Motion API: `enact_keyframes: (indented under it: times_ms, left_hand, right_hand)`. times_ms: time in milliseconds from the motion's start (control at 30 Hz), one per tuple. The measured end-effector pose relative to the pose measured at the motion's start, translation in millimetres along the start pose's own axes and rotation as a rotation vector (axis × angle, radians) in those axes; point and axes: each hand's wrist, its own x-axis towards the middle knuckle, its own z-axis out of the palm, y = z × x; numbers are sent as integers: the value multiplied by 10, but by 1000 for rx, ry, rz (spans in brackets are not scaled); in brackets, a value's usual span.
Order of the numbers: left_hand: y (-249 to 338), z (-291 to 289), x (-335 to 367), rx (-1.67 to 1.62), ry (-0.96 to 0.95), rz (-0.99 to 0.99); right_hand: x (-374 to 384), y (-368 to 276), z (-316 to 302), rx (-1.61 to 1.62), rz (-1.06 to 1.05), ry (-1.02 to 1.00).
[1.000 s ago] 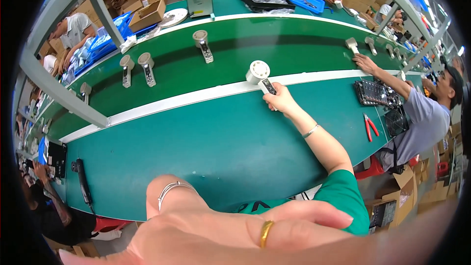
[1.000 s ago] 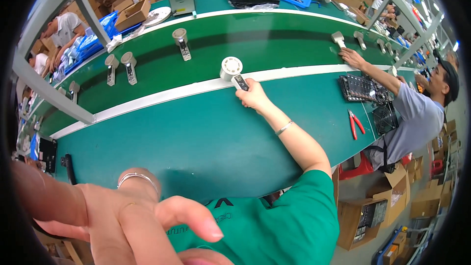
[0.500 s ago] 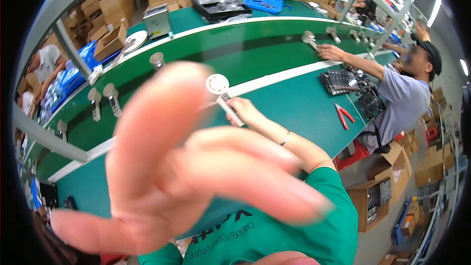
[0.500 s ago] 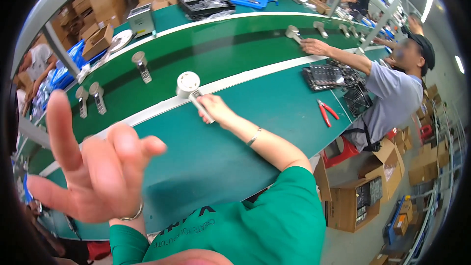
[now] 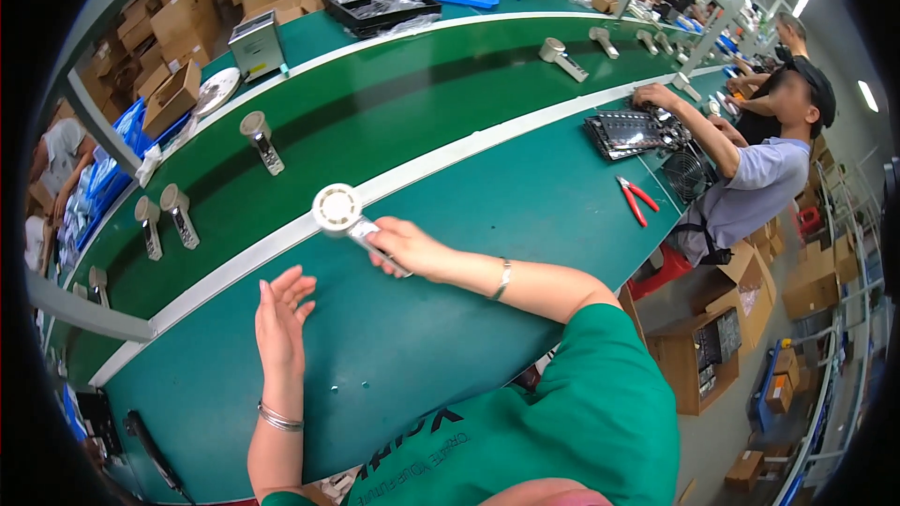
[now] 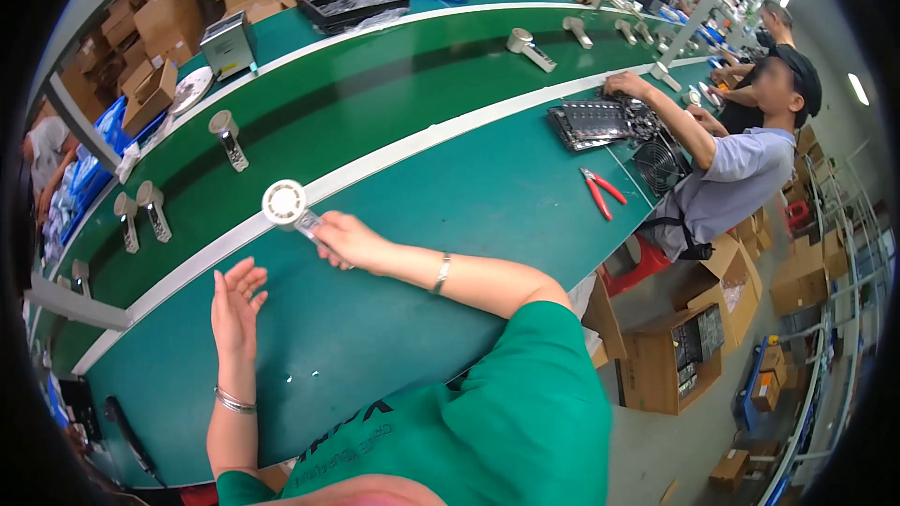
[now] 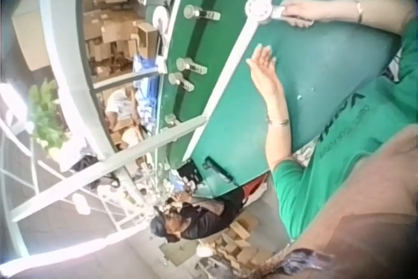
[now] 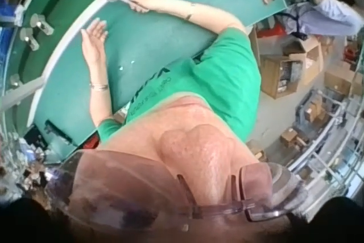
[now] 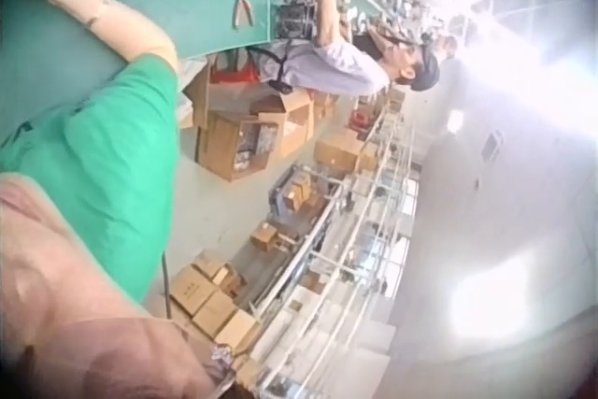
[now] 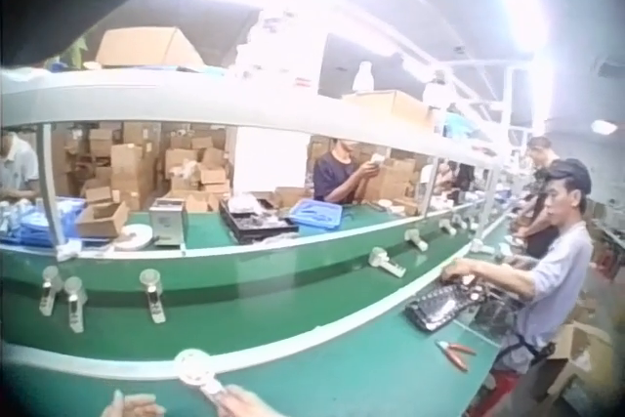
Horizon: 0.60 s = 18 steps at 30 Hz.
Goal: The person assembles portable fans by hand at a factory workstation, fitting fan circuit boards into fan housings, then inspecting the completed fans.
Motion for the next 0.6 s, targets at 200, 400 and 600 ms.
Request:
enact_keyframes:
  times_ms: [200,400,600]
  left_hand:
    - [-299,-187,55,47,134,15]
    - [-351,-156,77,82,96,56]
    - [-320,-150,63,75,118,56]
  right_hand:
    - [153,-20,393,-65,5,-147]
    - [164,131,459,-132,-66,-172]
    - [139,242,454,-118,-132,-101]
